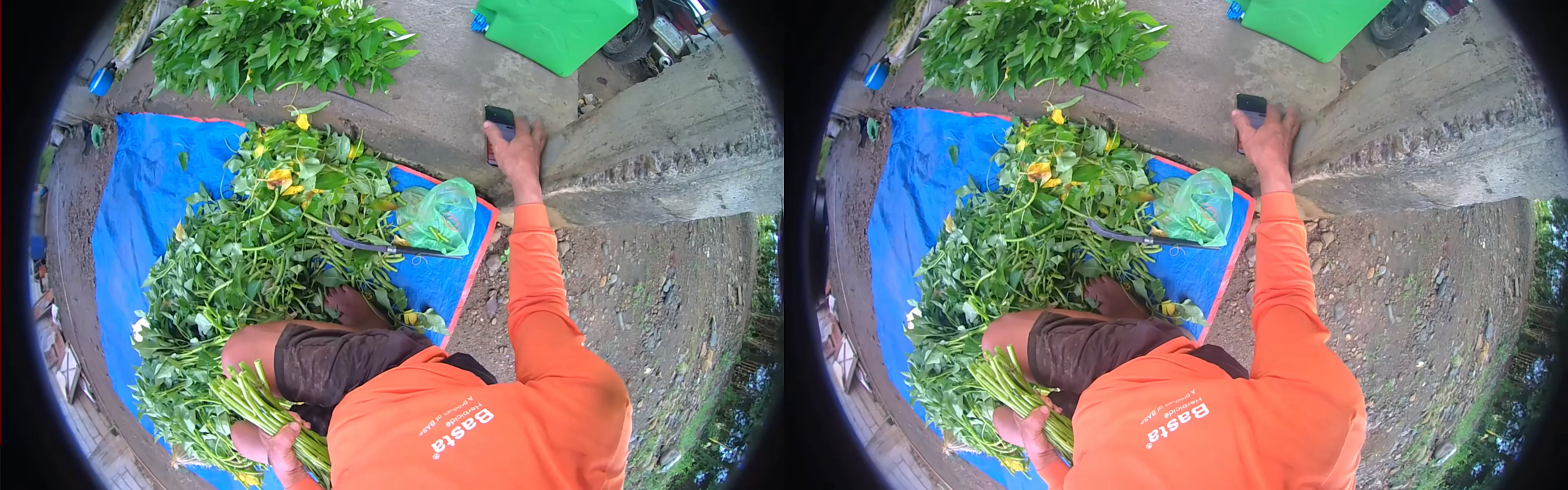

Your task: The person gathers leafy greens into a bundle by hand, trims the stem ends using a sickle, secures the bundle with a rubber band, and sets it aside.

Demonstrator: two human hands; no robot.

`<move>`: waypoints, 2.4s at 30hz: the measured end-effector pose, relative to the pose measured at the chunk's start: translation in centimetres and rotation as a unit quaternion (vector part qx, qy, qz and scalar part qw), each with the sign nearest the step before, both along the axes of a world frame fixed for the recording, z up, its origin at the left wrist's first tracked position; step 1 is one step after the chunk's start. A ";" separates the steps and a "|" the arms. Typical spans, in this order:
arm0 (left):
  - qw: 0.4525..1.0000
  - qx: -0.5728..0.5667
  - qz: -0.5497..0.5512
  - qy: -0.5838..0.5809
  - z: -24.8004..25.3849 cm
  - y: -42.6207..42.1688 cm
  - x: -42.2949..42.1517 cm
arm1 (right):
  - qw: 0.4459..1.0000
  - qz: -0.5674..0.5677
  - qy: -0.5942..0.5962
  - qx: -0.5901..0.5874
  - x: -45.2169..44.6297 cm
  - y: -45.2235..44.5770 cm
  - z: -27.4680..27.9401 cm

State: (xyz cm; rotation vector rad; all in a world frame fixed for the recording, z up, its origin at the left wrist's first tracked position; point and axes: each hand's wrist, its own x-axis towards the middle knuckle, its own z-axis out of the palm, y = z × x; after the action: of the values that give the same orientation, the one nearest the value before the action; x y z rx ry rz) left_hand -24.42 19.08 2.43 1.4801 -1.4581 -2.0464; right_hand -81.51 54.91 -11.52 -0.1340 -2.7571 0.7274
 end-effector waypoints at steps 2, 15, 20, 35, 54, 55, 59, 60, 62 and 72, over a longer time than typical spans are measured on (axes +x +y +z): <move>1.000 -0.002 -0.008 -0.025 0.4 0.0 0.0 | 0.992 0.045 0.119 -0.026 1.4 -0.5 0.2; 0.990 -0.075 -0.072 -0.097 -1.7 -1.3 -1.0 | 0.816 0.362 -0.449 0.033 30.9 0.9 -20.5; 0.991 -0.081 -0.057 -0.089 -2.2 -1.0 -0.5 | 0.951 0.216 -0.202 -0.089 28.1 -0.1 -24.2; 0.987 -0.095 -0.070 -0.104 -1.5 0.0 0.4 | 0.954 0.142 -0.265 -0.008 13.2 -0.1 -24.0; 0.993 -0.073 -0.054 -0.078 -0.4 -0.1 -2.6 | 0.948 0.143 -0.193 -0.210 14.9 -1.7 -11.6; 0.993 -0.074 -0.050 -0.077 -0.4 0.1 -2.6 | 0.954 0.146 -0.199 -0.168 14.9 -1.8 -9.8; 0.992 -0.080 -0.057 -0.076 -0.1 0.2 -2.8 | 0.959 0.169 -0.180 -0.138 14.2 -1.0 -8.1; 0.993 -0.077 -0.052 -0.074 -0.1 0.3 -2.7 | 0.944 0.157 -0.201 -0.208 14.0 -0.7 -8.6; 0.994 -0.072 -0.044 -0.062 -0.2 0.5 -2.7 | 0.900 0.129 -0.233 -0.345 13.4 -0.1 -9.6; 0.995 -0.066 -0.057 -0.057 -1.1 -0.1 -1.0 | 0.771 0.109 -0.371 -0.506 14.0 -0.3 -6.3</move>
State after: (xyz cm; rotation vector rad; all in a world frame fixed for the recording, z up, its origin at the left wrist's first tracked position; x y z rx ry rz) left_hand -25.39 18.99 1.38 1.5155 -1.7233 -1.9125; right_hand -67.46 54.57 -17.86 -0.3826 -2.6149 2.6471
